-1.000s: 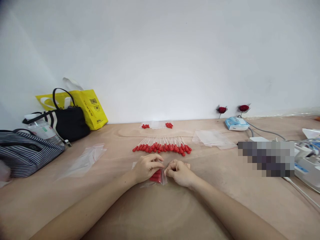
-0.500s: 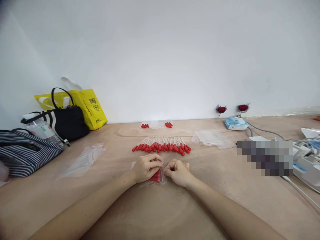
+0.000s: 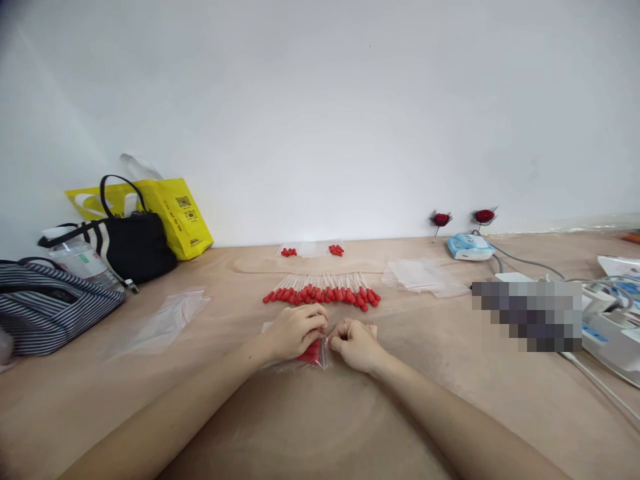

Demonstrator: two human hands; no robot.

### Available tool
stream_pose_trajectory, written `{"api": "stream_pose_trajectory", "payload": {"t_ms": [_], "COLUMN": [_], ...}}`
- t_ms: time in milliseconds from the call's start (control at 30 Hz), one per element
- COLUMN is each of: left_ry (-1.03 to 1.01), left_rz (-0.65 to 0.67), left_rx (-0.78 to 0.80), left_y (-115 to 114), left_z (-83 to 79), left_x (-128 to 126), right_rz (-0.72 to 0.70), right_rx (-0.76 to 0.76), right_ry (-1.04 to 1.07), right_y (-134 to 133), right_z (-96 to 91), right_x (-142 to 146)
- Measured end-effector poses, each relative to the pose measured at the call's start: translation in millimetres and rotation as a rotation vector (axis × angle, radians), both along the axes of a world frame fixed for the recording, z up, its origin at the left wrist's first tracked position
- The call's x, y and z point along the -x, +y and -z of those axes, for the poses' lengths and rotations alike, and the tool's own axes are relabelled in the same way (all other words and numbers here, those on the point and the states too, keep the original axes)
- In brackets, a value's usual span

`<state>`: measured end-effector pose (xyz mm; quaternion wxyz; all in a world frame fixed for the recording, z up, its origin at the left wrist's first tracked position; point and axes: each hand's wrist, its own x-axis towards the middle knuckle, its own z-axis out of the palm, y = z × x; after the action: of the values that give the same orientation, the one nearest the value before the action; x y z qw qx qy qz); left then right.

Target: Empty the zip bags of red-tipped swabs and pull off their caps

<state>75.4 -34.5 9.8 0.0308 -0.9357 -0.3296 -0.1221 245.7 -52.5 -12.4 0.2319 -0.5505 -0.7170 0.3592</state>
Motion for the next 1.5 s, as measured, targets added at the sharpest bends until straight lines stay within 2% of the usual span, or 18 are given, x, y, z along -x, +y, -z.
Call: {"api": "stream_pose_trajectory", "payload": {"t_ms": [233,600,933,1100,1233,1367,1500], "left_ry": [-0.003,-0.041,-0.105,-0.064,-0.081,-0.078,-0.032], "left_rz": [-0.011,-0.006,0.027,0.092,0.152,0.164,0.163], "left_rx": [0.019,0.049,0.054,-0.017,-0.109,-0.178,-0.188], "left_y": [-0.7,-0.4,2.1,4.5,8.0,9.9,9.1], "left_z": [-1.8,-1.6,5.3,8.7,11.3,13.8,13.7], "left_x": [0.6,2.4,7.2,7.1,8.3,8.4,7.7], "right_rz": [-0.025,0.046,0.092,0.038,0.095,0.145,0.096], "right_rx": [0.015,-0.005,-0.059,-0.116,-0.156,-0.158,-0.135], "right_ry": [0.045,0.008,-0.052,-0.075,-0.082,-0.052,-0.057], "right_y": [1.2,0.9,1.2,5.6,6.2,5.5,5.8], "right_z": [-1.0,1.4,2.9,9.4,13.4,12.5,10.0], "right_x": [-2.0,2.9,7.6,9.1,11.2,12.4,11.9]}}
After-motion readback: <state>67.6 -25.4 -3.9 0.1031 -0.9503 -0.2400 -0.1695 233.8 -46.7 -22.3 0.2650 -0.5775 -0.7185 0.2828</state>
